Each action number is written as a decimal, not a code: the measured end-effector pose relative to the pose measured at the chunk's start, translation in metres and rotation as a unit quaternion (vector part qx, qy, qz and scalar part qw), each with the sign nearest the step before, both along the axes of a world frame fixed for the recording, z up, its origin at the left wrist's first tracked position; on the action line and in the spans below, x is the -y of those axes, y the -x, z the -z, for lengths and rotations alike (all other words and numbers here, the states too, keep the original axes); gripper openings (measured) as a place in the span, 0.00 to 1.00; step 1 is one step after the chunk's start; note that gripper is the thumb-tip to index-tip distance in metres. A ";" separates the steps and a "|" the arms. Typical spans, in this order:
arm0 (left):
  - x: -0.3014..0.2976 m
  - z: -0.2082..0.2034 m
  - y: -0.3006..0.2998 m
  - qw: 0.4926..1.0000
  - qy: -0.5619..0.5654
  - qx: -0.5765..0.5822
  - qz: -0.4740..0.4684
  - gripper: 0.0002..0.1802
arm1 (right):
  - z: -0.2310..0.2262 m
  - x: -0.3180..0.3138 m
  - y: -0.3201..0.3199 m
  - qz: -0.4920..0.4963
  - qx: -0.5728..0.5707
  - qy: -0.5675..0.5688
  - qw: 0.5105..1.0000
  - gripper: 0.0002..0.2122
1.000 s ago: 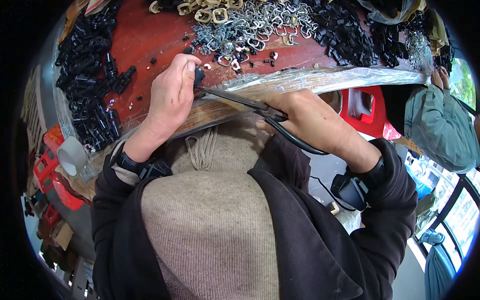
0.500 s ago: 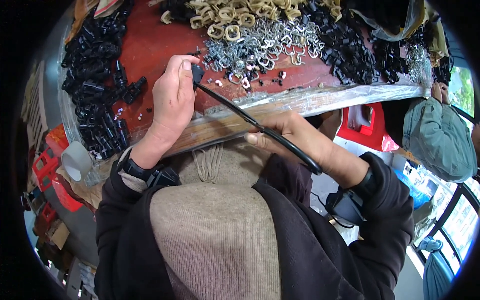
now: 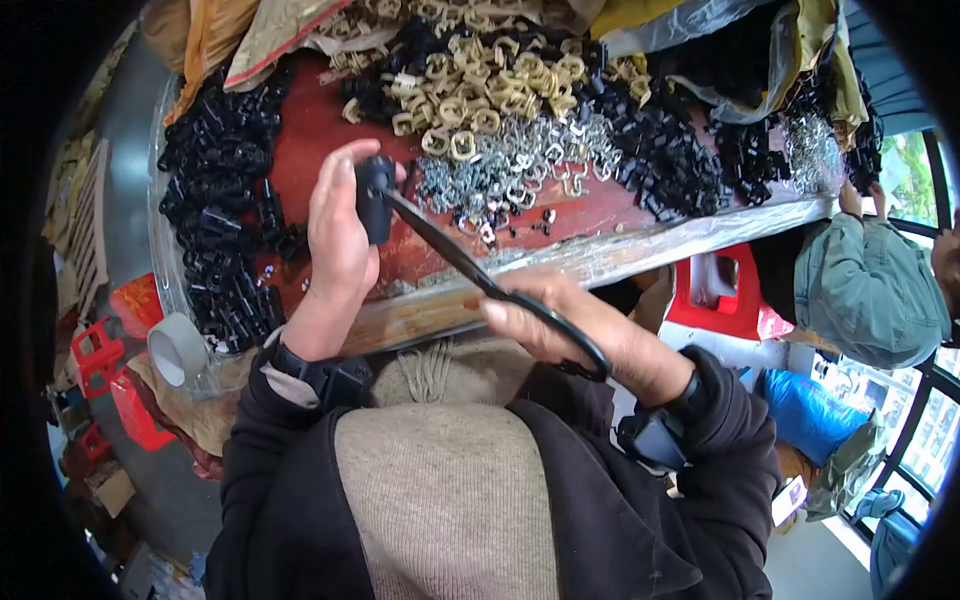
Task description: The person assembles a component by fitting a beige plastic clip and a metal spring into a black plastic housing. They then slide a black plastic sleeve over the assembly and use shears to trim the excess material from the end.
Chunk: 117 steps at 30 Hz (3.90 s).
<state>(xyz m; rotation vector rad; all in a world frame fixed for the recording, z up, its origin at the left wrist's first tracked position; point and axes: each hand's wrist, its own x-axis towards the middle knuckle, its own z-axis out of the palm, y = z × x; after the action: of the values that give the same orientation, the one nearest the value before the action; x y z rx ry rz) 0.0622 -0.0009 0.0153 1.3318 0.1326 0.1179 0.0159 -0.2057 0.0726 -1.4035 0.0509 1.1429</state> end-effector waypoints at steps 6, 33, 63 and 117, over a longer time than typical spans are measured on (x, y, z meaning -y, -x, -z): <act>-0.001 0.003 0.010 0.992 0.108 -0.046 0.041 0.18 | 0.015 0.025 0.022 -0.036 0.143 -0.035 0.988 0.34; 0.014 -0.001 0.022 0.989 -0.033 -0.064 0.131 0.19 | 0.003 0.043 0.022 -0.097 0.432 0.202 0.873 0.30; 0.002 0.003 0.028 0.957 -0.258 0.050 0.121 0.14 | -0.007 0.034 0.021 -0.148 0.387 0.223 0.883 0.29; 0.002 0.000 0.033 0.889 -0.399 0.114 0.194 0.10 | 0.016 0.045 0.026 -0.175 0.181 0.105 0.962 0.26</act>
<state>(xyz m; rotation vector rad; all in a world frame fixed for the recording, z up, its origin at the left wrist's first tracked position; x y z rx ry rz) 0.0292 -0.0028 0.0155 2.1255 -0.4309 -0.0208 -0.0101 -0.2510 0.0562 -1.8454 -0.3584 1.1712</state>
